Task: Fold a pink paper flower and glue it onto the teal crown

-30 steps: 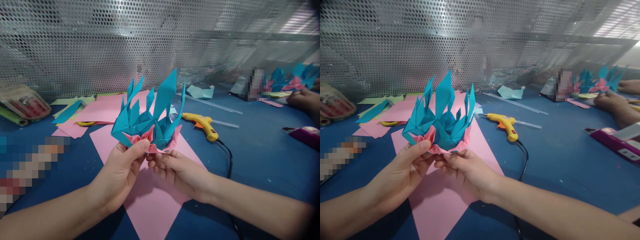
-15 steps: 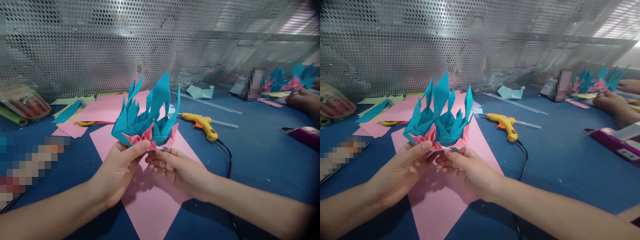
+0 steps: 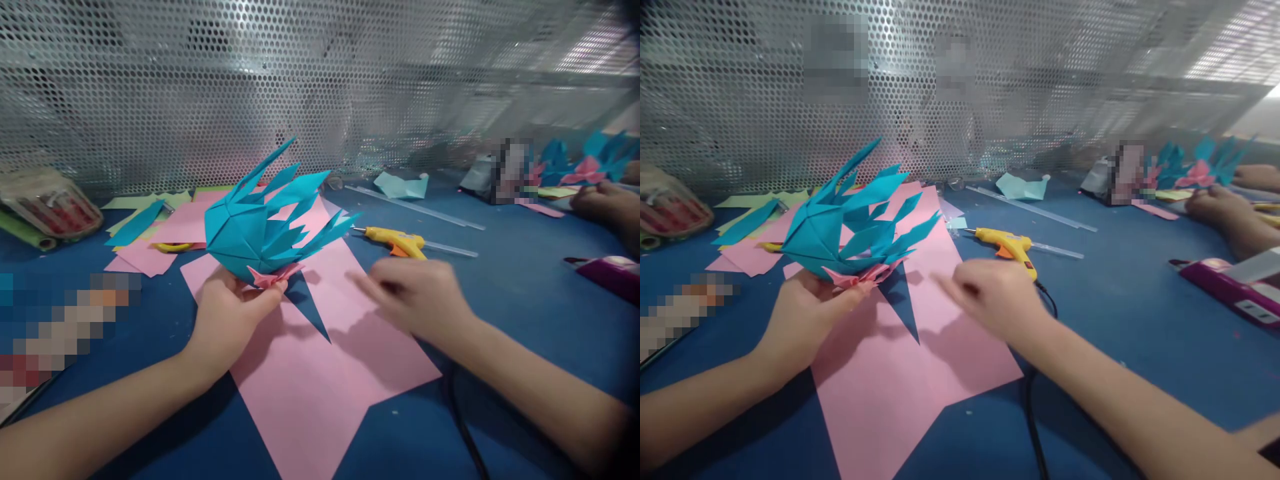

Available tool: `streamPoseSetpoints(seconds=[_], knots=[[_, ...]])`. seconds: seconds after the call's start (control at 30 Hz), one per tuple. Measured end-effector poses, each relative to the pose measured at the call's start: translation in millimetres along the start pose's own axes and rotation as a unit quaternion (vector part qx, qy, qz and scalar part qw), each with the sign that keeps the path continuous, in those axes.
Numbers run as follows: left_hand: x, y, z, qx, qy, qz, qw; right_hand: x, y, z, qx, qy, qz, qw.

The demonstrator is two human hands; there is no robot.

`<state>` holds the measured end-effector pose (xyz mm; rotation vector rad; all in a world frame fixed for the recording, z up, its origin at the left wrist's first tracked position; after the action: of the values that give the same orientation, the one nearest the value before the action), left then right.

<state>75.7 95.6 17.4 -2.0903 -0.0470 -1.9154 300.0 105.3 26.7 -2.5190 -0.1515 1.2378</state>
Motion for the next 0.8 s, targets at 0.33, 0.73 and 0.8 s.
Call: streamPoseSetpoints(seconds=[0.33,0.73,0.8], knots=[[-6,5,3.2,-0.030,-0.038,0.029,0.998,82,-52,-50,0.086,0.312,0.092,0.942],[-11,5,1.3,-0.031,-0.004,0.049,0.998,92,-54,-51,-0.085,0.296,0.274,0.911],[-12,4,0.8,-0.033,-0.009,0.048,0.998,91,-53,-47,-0.080,0.256,0.281,0.922]])
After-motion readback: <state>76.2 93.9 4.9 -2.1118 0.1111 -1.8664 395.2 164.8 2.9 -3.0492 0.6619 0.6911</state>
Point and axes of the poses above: each hand's wrist, its own y-axis away from the middle knuckle, its own z-axis out of the palm, x = y × z, the point moved 3 cm from there along -y, towards the middle knuckle, and after that the axes turned 9 degrees about x, right-handed, at the moved point
